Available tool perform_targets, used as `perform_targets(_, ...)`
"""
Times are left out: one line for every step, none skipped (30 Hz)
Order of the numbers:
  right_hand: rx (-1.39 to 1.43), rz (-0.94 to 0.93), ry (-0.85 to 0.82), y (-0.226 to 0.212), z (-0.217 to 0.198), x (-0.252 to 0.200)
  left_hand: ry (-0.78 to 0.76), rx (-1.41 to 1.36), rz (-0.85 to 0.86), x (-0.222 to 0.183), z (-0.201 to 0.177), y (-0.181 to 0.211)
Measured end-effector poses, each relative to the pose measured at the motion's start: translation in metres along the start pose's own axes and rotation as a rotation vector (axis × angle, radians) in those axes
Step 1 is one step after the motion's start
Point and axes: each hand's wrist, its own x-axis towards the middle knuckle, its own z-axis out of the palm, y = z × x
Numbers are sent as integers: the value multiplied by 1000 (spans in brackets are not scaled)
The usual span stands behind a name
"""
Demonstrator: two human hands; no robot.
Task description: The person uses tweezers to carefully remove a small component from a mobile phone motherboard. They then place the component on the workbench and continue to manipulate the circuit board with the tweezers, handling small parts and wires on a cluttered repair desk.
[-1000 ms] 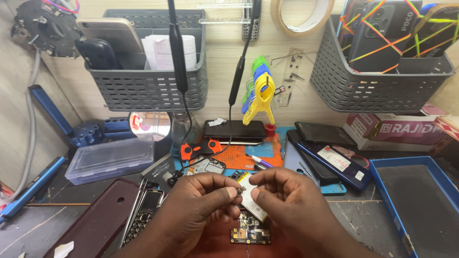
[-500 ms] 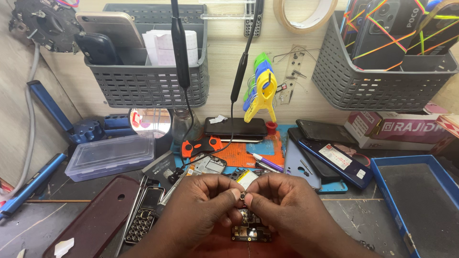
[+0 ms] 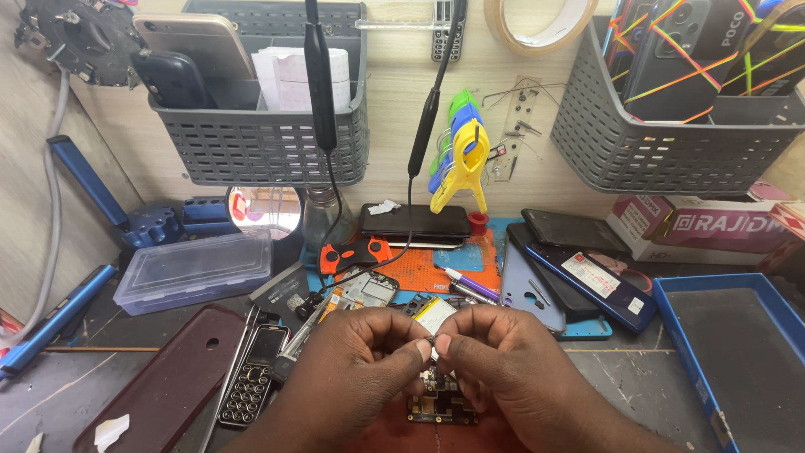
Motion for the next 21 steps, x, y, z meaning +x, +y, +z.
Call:
perform_targets(-8,3,6,-1,1,-1,-9,-6,8,0,0,-1)
perform_targets(-17,-2,5,-1,1,-1,-17,-12,16,0,-1,-2)
perform_targets(-27,-6,5,-2,2,-1,-25,-17,25,0,-1,-3)
perform_targets(-37,-11,4,-2,2,-2,-10,8,37,0,-1,-3)
perform_targets(-53,-5,16,-2,2,-2,4,34,48,-1,-2,-3)
perform_targets(-71,-1,25,-1,2,-1,22,59,61,-2,-2,-3)
perform_targets(-90,3,34,1,1,0,31,88,36,-1,-1,-2)
perform_targets(-124,-6,39,3,1,3,55,115,11,0,0,-2)
perform_targets(-158,-16,43,4,-2,5,79,142,-14,0,1,-3)
perform_targets(-193,-26,36,5,-5,7,57,121,25,0,1,-4)
perform_targets(-175,-4,42,7,-8,10,34,102,64,2,1,-4)
perform_targets(-155,17,49,9,-13,13,10,85,103,3,0,-6)
perform_targets(-137,39,58,11,-18,16,-12,15,93,2,-2,-8)
perform_targets(-90,41,32,15,-24,19,-44,-57,85,3,-2,-9)
perform_targets(-43,43,6,19,-28,23,-76,-130,77,3,-2,-10)
perform_targets(3,47,-12,22,-34,25,-80,-135,95,3,-2,-9)
perform_targets(-90,30,34,22,-40,27,-84,-140,112,2,-3,-9)
perform_targets(-183,10,84,20,-44,26,-93,-145,132,1,-3,-7)
perform_targets(-276,-12,135,17,-44,26,-48,25,202,-3,-2,-5)
perform_targets(-428,-271,159,14,-40,23,3,195,270,-7,-1,-3)
perform_targets(-574,-535,176,7,-34,14,57,366,335,-12,-1,-1)
